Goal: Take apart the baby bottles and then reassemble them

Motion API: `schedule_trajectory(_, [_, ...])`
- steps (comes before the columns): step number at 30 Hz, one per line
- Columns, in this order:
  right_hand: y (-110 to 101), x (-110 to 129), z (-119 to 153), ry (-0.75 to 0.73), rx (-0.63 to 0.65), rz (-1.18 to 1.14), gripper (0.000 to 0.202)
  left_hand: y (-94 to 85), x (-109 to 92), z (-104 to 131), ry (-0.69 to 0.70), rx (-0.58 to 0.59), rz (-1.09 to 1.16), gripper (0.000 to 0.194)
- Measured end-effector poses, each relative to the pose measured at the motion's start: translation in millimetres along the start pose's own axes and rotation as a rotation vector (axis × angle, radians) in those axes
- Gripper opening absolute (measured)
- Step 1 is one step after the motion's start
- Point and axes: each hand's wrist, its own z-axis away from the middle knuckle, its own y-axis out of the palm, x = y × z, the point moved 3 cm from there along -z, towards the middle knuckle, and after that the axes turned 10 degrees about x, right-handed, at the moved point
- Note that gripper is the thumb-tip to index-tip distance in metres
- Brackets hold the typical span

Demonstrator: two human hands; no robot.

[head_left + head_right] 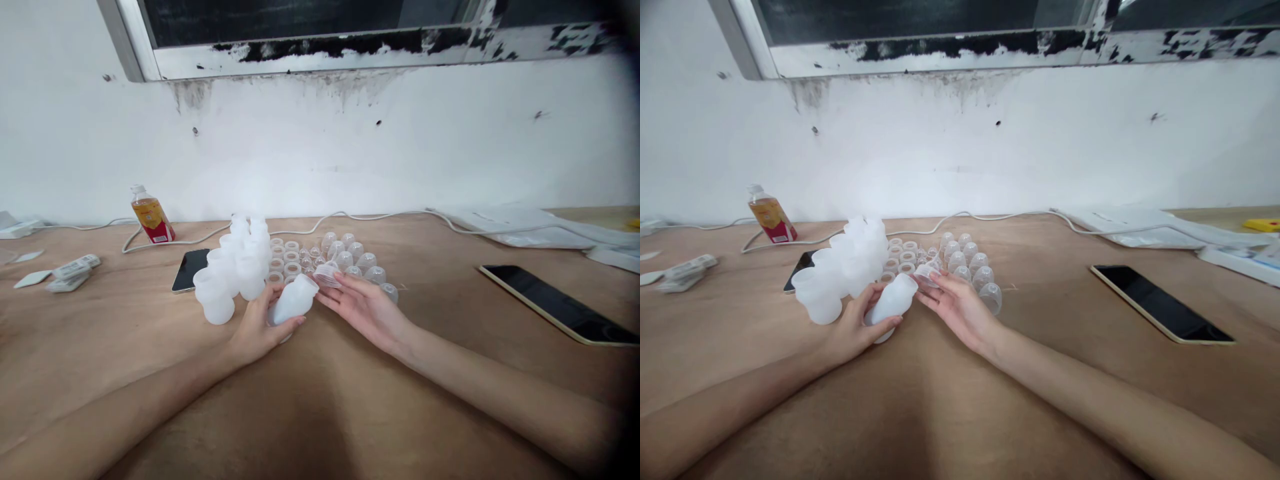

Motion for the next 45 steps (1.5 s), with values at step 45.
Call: schedule_trajectory(45, [1.1,37.3,-2.7,-0.007,0.195,1.282,0.021,-8.9,-23.5,3.3,0.093,0.088,-0.311,0.046])
